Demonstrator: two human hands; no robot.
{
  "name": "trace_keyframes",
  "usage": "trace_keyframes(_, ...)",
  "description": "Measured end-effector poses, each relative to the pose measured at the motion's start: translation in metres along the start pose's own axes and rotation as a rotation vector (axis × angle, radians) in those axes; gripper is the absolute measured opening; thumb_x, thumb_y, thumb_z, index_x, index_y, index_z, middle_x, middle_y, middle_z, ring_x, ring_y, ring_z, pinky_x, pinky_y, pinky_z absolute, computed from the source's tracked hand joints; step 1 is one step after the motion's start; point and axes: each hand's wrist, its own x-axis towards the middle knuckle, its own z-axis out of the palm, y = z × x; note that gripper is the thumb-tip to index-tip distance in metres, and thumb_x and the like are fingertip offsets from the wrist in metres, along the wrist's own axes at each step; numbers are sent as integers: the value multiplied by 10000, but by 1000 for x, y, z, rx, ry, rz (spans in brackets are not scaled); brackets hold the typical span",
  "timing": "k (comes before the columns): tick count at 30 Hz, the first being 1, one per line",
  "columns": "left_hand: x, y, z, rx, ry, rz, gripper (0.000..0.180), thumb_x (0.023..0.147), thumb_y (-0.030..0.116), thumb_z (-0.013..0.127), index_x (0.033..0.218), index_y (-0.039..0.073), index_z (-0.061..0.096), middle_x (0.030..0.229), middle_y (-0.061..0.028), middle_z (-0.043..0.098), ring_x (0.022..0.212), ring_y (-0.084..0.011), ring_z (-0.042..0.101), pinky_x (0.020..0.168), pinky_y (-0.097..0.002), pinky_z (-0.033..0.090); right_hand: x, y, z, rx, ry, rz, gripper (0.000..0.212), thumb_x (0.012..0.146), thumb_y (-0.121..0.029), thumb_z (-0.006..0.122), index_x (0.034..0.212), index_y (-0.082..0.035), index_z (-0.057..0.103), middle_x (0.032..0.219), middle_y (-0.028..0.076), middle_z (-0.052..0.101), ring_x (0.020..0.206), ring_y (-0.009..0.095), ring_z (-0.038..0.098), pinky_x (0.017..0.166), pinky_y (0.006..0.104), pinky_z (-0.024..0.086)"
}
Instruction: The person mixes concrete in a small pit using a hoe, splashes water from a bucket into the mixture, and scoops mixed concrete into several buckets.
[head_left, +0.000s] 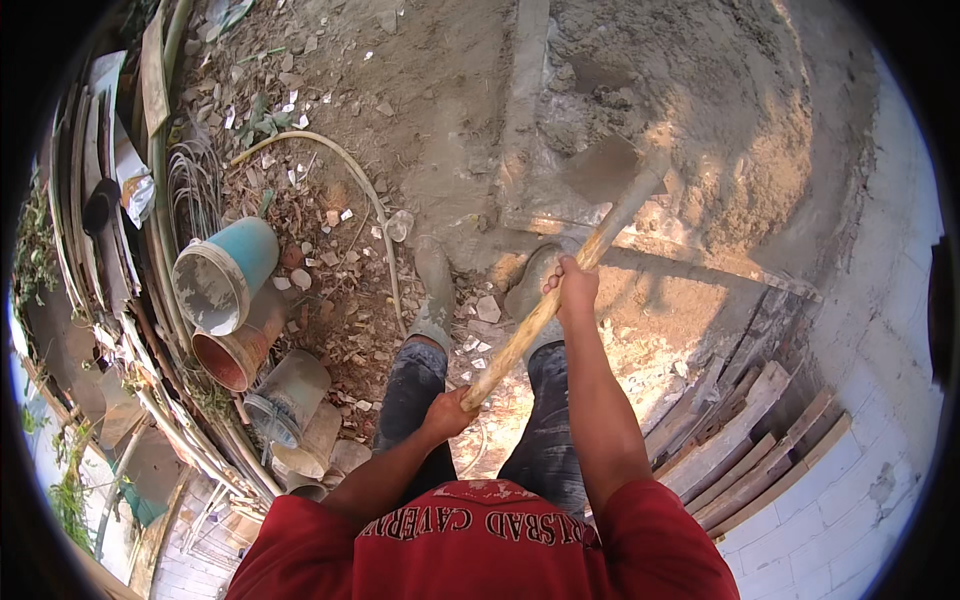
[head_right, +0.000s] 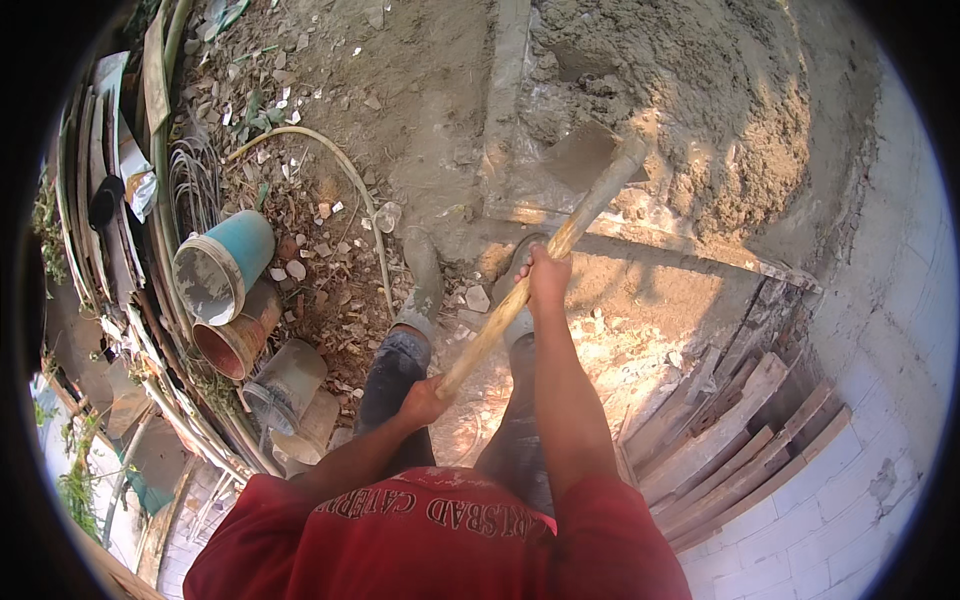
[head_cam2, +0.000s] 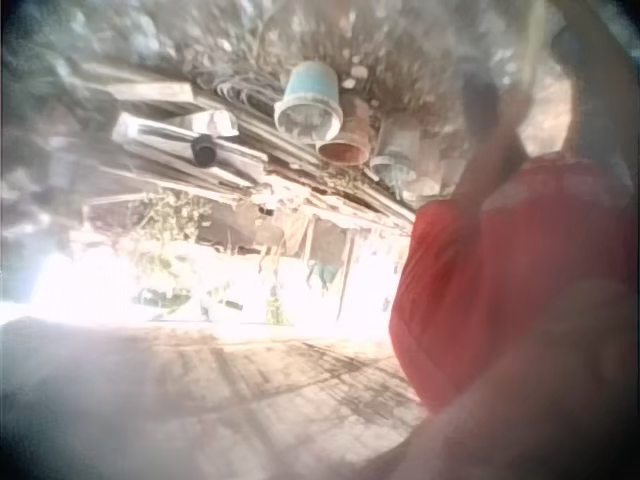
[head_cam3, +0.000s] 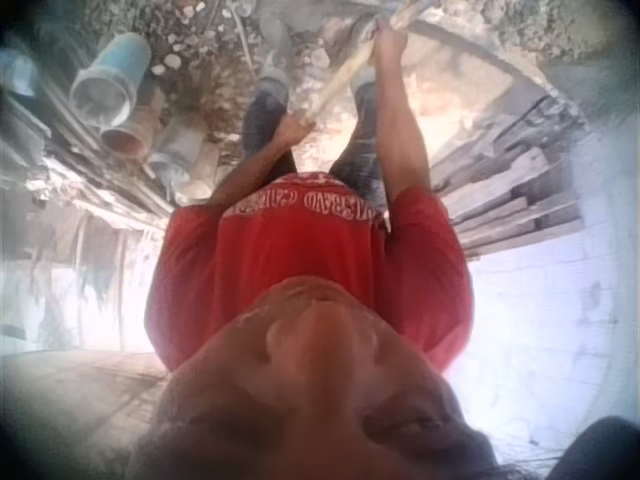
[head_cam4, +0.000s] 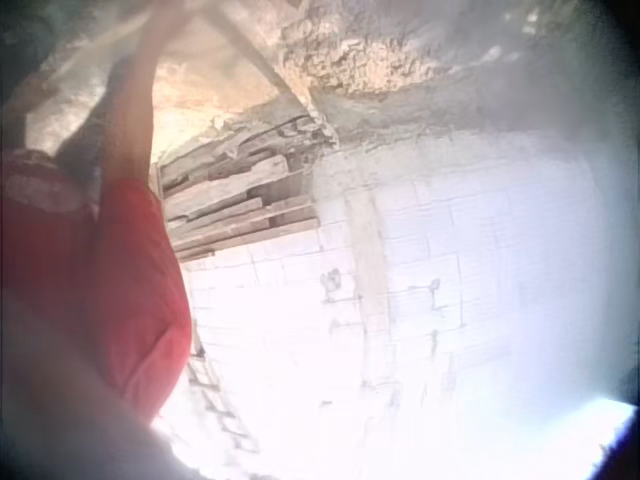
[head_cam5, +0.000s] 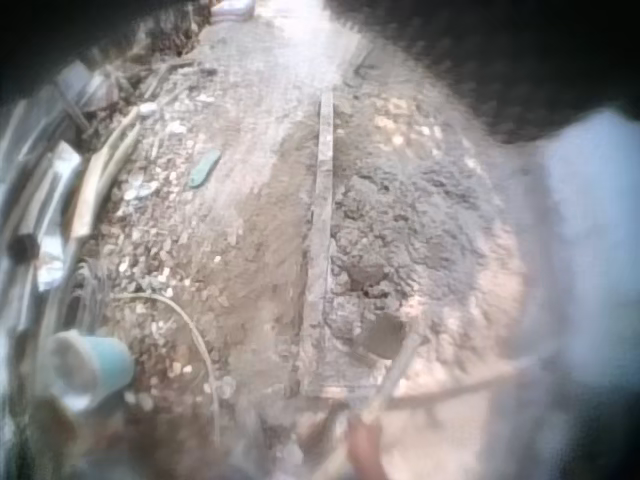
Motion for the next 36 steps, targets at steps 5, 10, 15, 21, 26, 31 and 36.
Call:
trace_keyframes(5,-3,74,78,-203,111,155,364,816,341,737,1037,64,652,891,-224,690,864,-410,672,741,-450,537,-45,-111,-24,-60,-133,-285,219,906,-45,602,1020,-50,414,707,64,500,480,151,493,419,327,451)
trace_keyframes(10,48,199,170,-416,288,158,392,845,313,750,1052,-6,657,842,-198,702,762,-308,696,715,-409,532,-8,-201,-30,-368,-348,-399,241,891,-104,624,1019,-31,434,679,66,525,461,165,523,427,330,471)
trace_keyframes(15,102,344,303,-1139,-30,-127,239,855,225,694,774,35,575,560,-30,544,461,-124,501,451,-316,417,171,-189,-82,-1100,-400,-471,315,876,-206,623,1038,29,491,710,143,617,506,223,610,486,366,514)
trace_keyframes(21,82,404,386,-1291,-156,-191,225,853,211,664,919,17,573,628,-30,557,470,-129,504,447,-315,413,221,-187,-161,-1420,-443,-369,462,859,-251,646,1117,100,493,846,255,686,618,300,701,570,398,554)
trace_keyframes(26,36,396,400,-989,40,-133,344,829,266,703,1064,26,628,783,-125,656,661,-219,635,620,-369,510,165,-213,-206,-951,-472,-115,238,896,-154,626,1039,-29,482,653,64,545,473,156,534,440,328,482)
trace_keyframes(31,-6,304,494,-520,-70,4,442,829,323,710,1151,30,634,977,-213,698,942,-318,696,823,-415,524,91,-196,-268,-725,-358,-104,217,911,-88,600,1059,-33,451,689,50,516,458,134,512,393,294,454)
trace_keyframes(36,-10,288,502,-660,-6,-30,414,846,310,721,1161,51,649,944,-186,712,902,-306,709,801,-397,533,57,-171,-283,-783,-325,-278,261,912,-66,593,1100,-35,414,696,49,505,456,132,511,388,290,452)
